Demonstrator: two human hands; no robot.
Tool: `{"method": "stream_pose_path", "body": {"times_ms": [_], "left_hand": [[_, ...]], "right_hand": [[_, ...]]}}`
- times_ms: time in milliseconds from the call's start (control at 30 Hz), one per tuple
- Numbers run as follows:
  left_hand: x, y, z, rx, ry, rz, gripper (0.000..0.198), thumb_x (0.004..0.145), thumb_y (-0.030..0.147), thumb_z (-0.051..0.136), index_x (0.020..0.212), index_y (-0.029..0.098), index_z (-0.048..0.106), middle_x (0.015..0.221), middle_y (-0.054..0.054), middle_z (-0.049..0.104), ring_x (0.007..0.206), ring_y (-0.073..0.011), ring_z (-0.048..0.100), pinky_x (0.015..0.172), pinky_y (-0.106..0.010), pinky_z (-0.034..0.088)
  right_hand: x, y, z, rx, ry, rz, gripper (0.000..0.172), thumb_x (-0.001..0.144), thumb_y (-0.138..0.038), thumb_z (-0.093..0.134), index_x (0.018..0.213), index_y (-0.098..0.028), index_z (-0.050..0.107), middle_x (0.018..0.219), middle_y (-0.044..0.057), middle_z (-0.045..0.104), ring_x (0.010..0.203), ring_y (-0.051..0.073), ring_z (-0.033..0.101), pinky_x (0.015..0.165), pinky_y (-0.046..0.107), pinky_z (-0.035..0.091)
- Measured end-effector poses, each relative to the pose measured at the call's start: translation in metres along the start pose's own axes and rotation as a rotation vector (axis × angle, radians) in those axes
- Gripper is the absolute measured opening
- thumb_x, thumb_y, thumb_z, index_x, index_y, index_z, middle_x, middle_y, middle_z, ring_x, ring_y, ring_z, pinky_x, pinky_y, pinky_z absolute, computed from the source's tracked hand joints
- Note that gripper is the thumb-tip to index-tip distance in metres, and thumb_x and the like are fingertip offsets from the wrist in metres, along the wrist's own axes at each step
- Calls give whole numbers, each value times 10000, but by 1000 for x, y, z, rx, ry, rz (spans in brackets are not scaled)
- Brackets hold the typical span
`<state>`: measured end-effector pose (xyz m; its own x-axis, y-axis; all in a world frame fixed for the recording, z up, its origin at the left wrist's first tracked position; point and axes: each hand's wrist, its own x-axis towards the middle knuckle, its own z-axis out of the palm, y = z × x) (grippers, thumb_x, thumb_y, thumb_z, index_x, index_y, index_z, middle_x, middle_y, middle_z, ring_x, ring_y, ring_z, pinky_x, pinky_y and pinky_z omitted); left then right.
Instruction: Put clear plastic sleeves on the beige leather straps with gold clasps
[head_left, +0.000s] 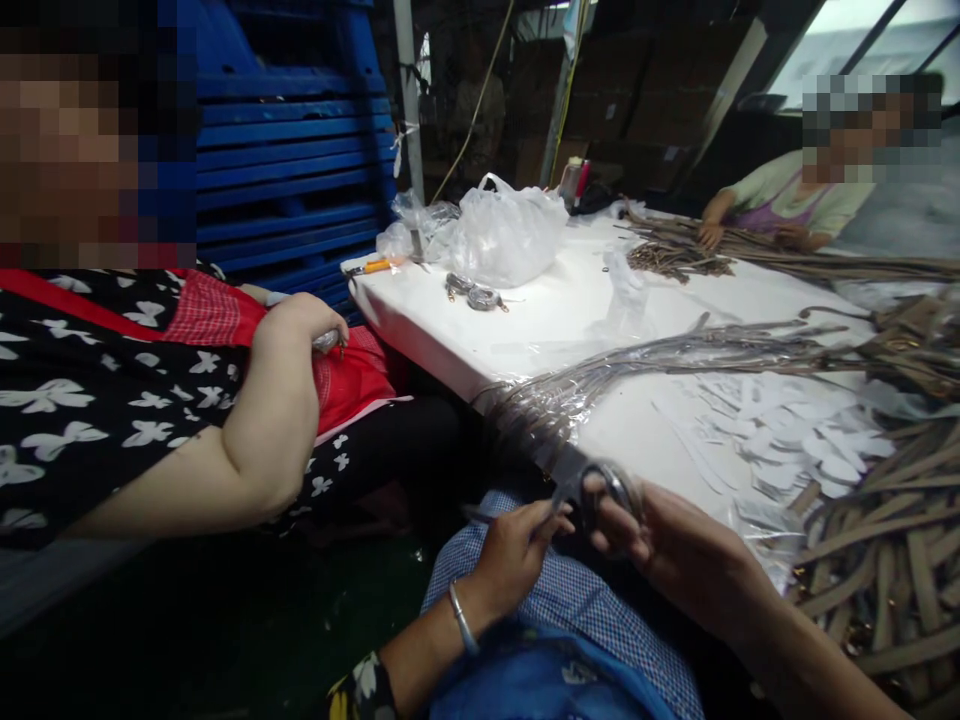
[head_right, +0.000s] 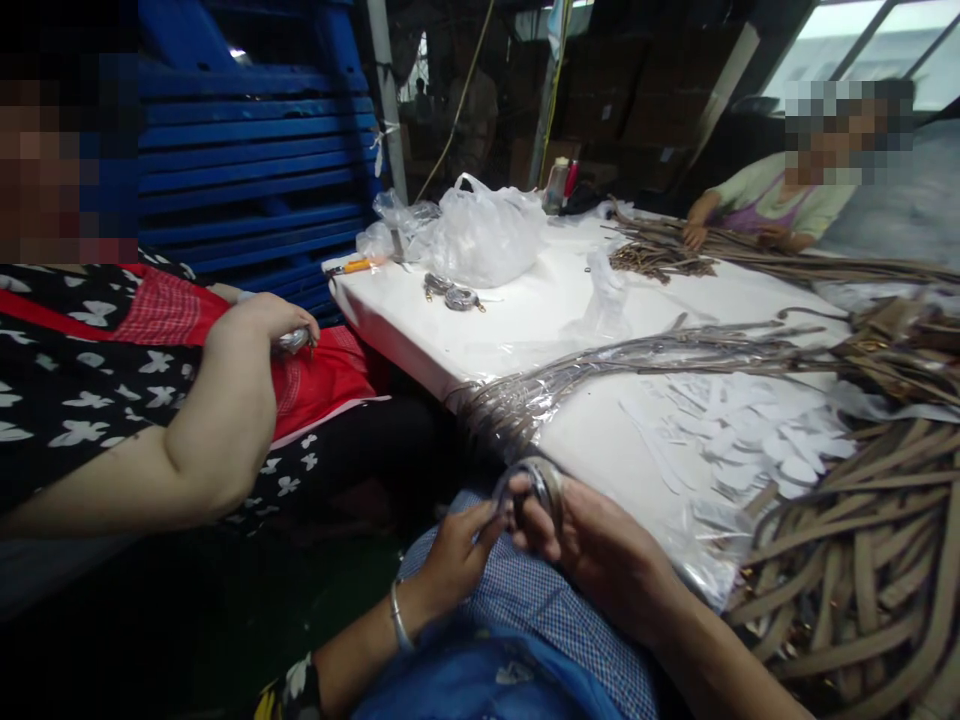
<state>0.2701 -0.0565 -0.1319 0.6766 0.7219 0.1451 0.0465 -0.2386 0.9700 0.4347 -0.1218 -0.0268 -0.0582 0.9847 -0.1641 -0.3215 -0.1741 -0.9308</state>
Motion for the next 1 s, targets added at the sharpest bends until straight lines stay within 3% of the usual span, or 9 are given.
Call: {"method": "stream_pose_path", "body": {"times_ms": [200,300,400,500,633,733,867,933,1000], "left_hand": [[-8,30,0,-275,-242,-108,358,959,407,446,917,157,697,782,-53,731,799,-169,682,822,-273,497],[-18,46,-9,-388,-256,-174,363,936,441,486,878,142,683,669,-38,693,677,-147,650,743,-253,495],[-21,53,-22,-521,-179,-233,364,920,456,516,848,126,652,573,-9,625,541,-111,581,629,-226,472],[-18,58,-35,-581,-130,-292,364,898,462,550,805,119,628,536,6,586,469,-91,535,551,-209,443],[-4,62,-48,-542,-116,-372,402,883,491,553,732,123,611,506,18,556,416,-82,495,485,-200,414],[8,55,-61,-212,-6,-310,410,912,468,503,710,138,640,555,-8,604,505,-119,567,567,-236,473],[10,38,-70,407,315,-17,211,888,294,575,1049,210,683,1069,-65,705,1023,-230,626,946,-366,463],[2,32,-65,448,238,81,290,893,218,555,1172,242,633,1191,-47,668,1118,-212,593,1015,-366,431],[-7,27,-53,382,33,159,359,882,176,556,1231,250,594,1222,-31,658,1136,-186,591,1030,-336,430]], "right_hand": [[8,-1,-22,-602,387,-578,393,950,-326,473,1340,-272,465,1063,87,634,1124,280,586,1066,483,399],[15,16,-46,-1111,282,-758,383,945,-188,470,1323,-251,476,1135,101,655,1150,277,589,1028,453,447],[18,37,-63,-1332,60,-794,418,932,-157,464,1348,-191,450,1143,149,658,1021,269,651,867,393,549],[15,54,-61,-1356,-87,-733,417,928,-258,503,1320,-120,461,1047,174,669,928,282,653,801,405,555],[7,65,-41,-1311,-138,-568,198,962,-290,430,981,-172,588,803,87,635,727,212,592,674,333,504],[2,62,-29,-1137,-68,-264,279,976,-368,391,838,-201,566,738,37,575,664,179,517,652,305,438],[-5,50,-21,-522,-116,279,395,939,-497,442,743,-172,552,674,-5,511,617,140,477,621,266,386],[-8,44,-18,-253,-152,402,371,909,-479,514,762,-144,575,680,-11,495,591,114,441,608,248,369],[-10,38,-14,-79,-171,420,320,899,-426,550,812,-123,607,680,-12,485,585,103,416,625,245,382]]}}
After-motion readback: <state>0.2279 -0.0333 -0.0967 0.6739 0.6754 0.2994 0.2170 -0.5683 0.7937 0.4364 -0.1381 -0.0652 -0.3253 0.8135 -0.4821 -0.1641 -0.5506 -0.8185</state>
